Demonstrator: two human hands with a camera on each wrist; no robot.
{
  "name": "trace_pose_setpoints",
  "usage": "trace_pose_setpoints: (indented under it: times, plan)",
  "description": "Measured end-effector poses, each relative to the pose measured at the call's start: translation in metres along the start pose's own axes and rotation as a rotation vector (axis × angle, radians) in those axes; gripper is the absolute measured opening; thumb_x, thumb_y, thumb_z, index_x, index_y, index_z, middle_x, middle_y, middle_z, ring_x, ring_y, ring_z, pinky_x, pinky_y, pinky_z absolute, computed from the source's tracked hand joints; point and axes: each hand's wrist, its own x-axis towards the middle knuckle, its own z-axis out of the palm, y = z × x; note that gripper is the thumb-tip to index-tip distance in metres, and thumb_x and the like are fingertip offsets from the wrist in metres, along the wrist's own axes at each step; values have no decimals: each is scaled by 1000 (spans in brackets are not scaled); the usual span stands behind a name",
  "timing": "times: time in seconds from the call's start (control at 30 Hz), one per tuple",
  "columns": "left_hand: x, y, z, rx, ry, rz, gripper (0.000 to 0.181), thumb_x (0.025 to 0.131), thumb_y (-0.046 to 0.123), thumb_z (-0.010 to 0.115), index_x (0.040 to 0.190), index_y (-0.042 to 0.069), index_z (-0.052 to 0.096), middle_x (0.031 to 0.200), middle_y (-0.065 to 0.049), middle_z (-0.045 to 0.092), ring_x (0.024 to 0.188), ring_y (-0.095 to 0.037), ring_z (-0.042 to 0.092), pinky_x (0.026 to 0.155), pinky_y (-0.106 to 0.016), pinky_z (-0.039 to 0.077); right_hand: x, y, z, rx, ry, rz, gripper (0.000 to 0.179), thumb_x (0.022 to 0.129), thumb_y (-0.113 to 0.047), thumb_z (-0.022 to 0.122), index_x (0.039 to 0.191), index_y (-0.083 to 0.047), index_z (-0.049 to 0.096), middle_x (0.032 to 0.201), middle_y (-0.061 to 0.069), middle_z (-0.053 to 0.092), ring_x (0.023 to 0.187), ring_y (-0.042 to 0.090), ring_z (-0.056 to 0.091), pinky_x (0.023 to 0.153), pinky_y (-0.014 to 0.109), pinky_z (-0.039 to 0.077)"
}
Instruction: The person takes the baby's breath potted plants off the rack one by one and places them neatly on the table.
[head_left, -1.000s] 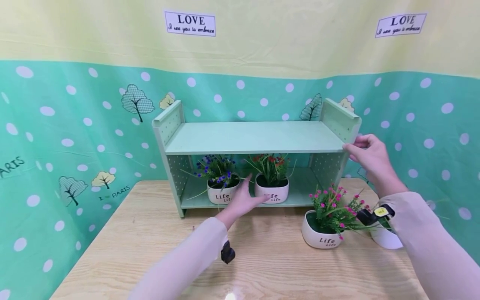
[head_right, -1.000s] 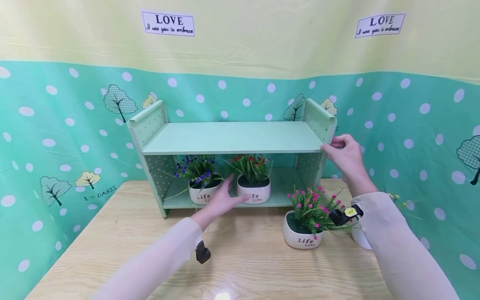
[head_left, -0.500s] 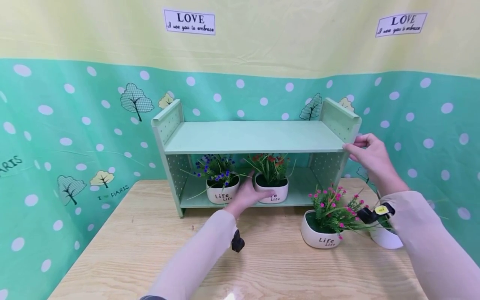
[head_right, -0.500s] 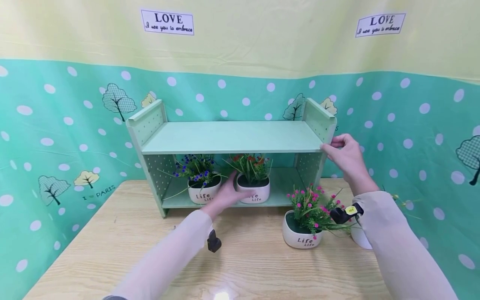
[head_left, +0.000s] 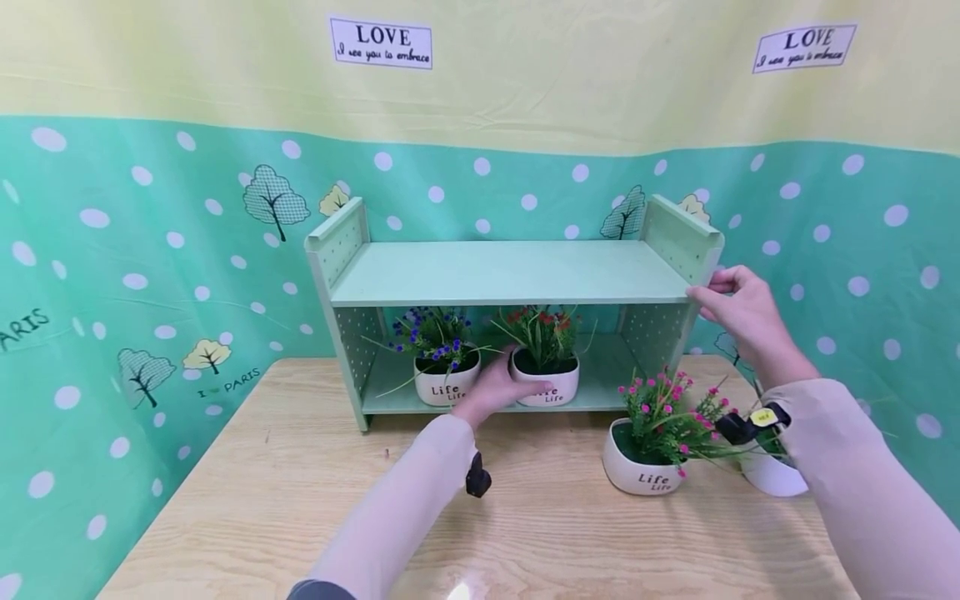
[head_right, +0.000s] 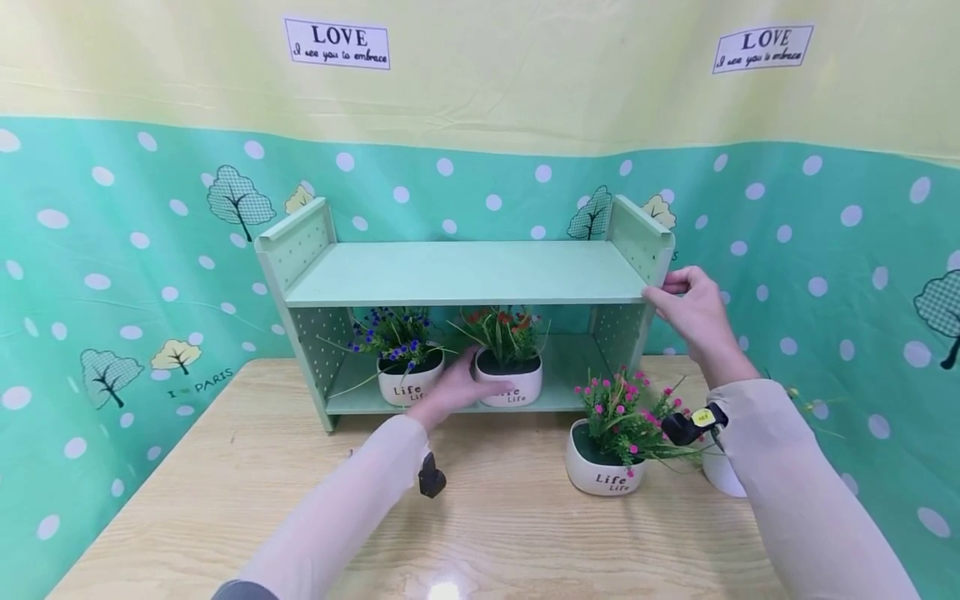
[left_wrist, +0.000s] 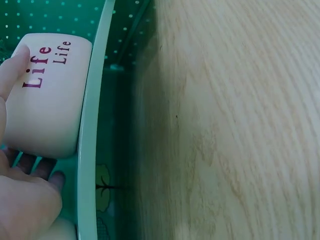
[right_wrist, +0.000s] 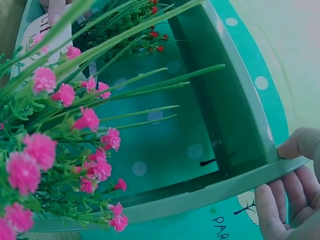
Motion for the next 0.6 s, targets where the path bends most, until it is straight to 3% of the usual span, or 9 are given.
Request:
trace_pose_setpoints:
  times: [0.3, 0.6]
  plan:
    - [-2, 2, 2, -13, 11, 6, 99, 73, 45, 89, 152, 18, 38, 142, -5, 53, 130, -22, 51, 109, -39, 40, 2, 0, -1, -14, 8, -12, 26, 98, -21, 64, 113, -12, 45, 111, 3, 42, 93, 9, 51, 80, 15, 53]
    - [-12, 7, 2, 39, 38, -4, 95, 70, 44, 91, 148, 16, 44, 139, -4, 56, 129, -23, 51, 108, -39, 41, 0, 0, -1, -23, 1, -9, 27, 98, -22, 64, 115, -12, 45, 112, 3, 42, 94, 9, 50, 82, 16, 53]
